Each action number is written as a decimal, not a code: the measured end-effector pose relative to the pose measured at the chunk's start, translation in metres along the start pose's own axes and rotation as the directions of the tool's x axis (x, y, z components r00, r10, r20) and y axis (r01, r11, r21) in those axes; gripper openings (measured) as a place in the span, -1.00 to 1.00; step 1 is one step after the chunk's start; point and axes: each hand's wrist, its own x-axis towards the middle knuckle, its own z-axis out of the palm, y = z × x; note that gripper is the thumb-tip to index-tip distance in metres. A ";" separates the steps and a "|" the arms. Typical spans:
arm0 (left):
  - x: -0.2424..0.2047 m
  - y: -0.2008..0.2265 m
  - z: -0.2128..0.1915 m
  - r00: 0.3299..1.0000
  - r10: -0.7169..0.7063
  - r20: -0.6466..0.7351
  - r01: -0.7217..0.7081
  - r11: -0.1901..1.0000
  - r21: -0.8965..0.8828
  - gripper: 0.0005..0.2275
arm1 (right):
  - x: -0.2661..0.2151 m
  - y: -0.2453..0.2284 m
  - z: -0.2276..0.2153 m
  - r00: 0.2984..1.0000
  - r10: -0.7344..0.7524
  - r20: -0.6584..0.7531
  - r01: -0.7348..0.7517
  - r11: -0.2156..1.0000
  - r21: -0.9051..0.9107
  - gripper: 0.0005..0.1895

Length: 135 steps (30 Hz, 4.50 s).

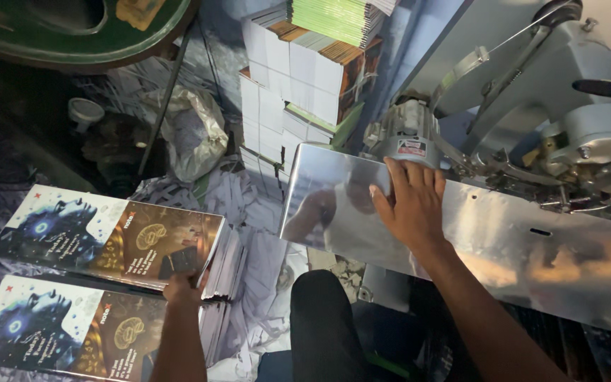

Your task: The person repeatedly picks up a book, places it into a binding machine, operates the machine to stitch the spine, and then removes the finished book to a stack. This cycle is performed multiple times throughout the clip.

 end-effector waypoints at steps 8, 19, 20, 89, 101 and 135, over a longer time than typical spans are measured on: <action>-0.015 -0.001 -0.026 0.957 0.065 0.281 -0.064 0.998 -0.013 -0.71 | -0.003 0.003 0.002 1.000 -0.006 0.004 0.006 1.000 0.015 -0.43; -0.055 -0.006 -0.062 0.965 0.054 0.256 -0.041 0.997 -0.058 -0.72 | -0.017 -0.040 0.007 0.997 0.003 0.079 -0.023 0.969 0.248 -0.36; -0.061 -0.006 -0.062 0.968 0.036 0.249 -0.016 0.997 -0.080 -0.74 | -0.025 -0.056 0.009 0.991 -0.027 0.128 -0.021 0.933 0.360 -0.35; -0.289 0.008 0.154 -0.145 0.330 0.933 -0.968 -0.241 -0.066 -0.76 | -0.048 -0.130 0.041 0.864 0.152 0.479 -0.462 0.615 0.639 -0.36; -0.285 0.007 0.145 -0.180 0.442 0.879 -0.975 -0.197 -0.101 -0.80 | -0.051 -0.143 0.025 0.918 0.179 0.353 -0.395 0.488 0.779 -0.60; -0.244 0.154 0.158 0.542 0.171 0.823 -0.741 -0.365 0.564 -0.45 | -0.031 -0.025 -0.087 0.616 0.411 0.673 -0.720 -0.055 0.692 -0.65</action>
